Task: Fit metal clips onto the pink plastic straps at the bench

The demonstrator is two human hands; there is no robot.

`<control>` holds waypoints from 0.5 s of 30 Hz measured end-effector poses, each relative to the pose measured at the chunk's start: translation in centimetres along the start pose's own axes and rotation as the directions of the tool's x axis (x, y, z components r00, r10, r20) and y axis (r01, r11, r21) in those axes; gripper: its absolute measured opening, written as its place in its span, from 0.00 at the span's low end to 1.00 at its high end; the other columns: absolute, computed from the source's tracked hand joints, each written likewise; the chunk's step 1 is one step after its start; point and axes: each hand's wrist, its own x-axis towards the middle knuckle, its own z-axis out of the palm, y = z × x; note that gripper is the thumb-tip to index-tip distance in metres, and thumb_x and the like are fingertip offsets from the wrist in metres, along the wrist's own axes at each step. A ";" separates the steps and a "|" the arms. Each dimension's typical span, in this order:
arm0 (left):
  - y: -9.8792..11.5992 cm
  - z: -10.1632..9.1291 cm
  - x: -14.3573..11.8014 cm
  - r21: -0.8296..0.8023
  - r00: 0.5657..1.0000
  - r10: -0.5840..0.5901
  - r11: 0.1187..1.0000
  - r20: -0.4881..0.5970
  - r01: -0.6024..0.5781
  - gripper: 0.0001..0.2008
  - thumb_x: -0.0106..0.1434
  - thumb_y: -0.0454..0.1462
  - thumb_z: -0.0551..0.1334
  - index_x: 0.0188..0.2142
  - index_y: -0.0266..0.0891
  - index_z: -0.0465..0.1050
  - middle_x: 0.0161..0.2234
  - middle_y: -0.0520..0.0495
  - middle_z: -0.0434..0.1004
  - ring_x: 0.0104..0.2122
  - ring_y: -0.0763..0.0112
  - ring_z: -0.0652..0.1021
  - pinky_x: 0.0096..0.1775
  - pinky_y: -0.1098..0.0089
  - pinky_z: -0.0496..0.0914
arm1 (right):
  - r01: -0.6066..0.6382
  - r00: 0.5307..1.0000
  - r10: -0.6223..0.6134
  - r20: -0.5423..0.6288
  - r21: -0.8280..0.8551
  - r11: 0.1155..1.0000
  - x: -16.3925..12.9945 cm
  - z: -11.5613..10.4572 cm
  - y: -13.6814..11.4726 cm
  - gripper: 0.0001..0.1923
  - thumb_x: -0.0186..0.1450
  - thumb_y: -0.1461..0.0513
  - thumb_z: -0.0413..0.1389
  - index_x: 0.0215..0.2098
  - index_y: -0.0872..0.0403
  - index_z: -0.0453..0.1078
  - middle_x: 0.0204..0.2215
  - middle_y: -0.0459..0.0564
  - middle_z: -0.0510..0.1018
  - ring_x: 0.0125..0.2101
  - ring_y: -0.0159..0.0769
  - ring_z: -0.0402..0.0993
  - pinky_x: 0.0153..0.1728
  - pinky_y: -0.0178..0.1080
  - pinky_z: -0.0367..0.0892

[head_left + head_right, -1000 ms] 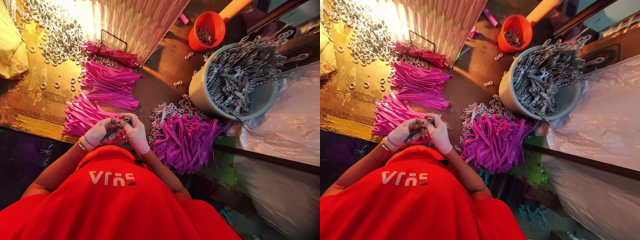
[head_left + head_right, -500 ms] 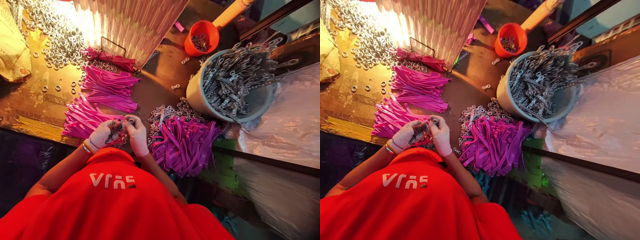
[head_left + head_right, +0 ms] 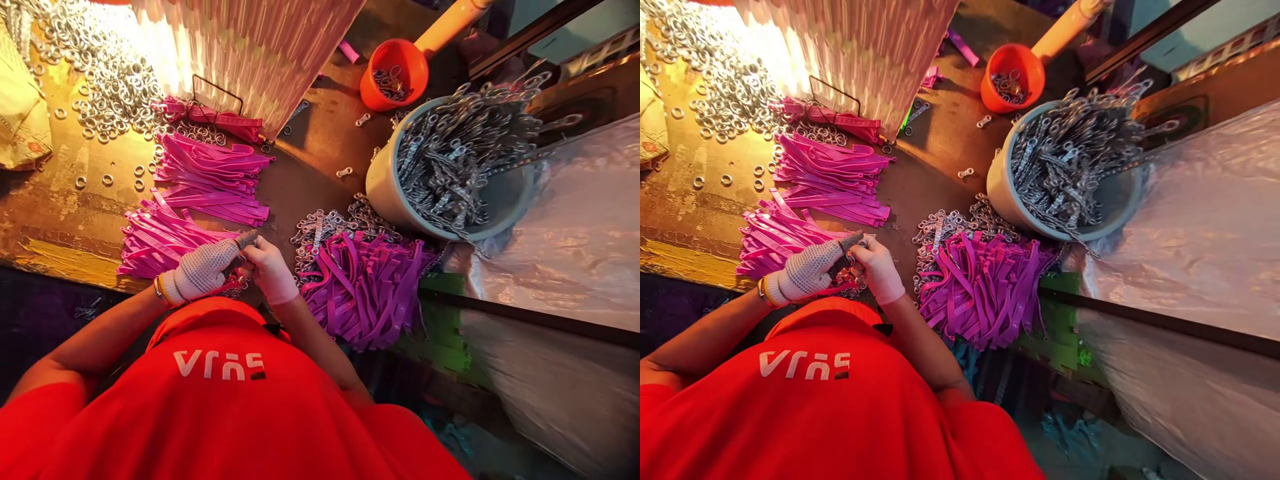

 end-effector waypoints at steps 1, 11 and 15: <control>0.1 0.0 0.0 0.163 0.996 0.082 0.983 0.042 -0.088 0.19 0.51 0.24 0.69 0.43 0.36 0.82 0.49 0.38 0.81 0.54 0.51 0.77 0.48 0.67 0.72 | -0.027 0.999 0.027 0.040 0.005 1.000 0.3 0.0 0.0 0.14 0.53 0.56 0.62 0.34 0.50 0.65 0.19 0.32 0.58 0.16 0.22 0.46 0.17 0.30 0.48; 1.5 -1.2 -2.1 0.476 0.961 0.225 0.835 0.164 -0.277 0.15 0.68 0.39 0.60 0.49 0.38 0.80 0.38 0.41 0.81 0.35 0.64 0.80 0.36 0.68 0.74 | 0.094 0.977 -0.095 -0.189 -0.012 0.995 2.9 -1.5 2.2 0.12 0.53 0.59 0.60 0.36 0.51 0.67 0.18 0.33 0.63 0.16 0.23 0.54 0.17 0.31 0.51; -1.4 -1.8 -0.8 -0.257 0.988 -0.152 0.954 0.025 0.153 0.17 0.63 0.46 0.64 0.39 0.33 0.80 0.28 0.44 0.78 0.21 0.73 0.72 0.23 0.73 0.65 | 0.213 0.971 -0.213 -0.110 -0.014 0.977 0.8 -0.6 1.0 0.14 0.56 0.57 0.62 0.39 0.51 0.70 0.22 0.35 0.66 0.18 0.24 0.58 0.21 0.32 0.56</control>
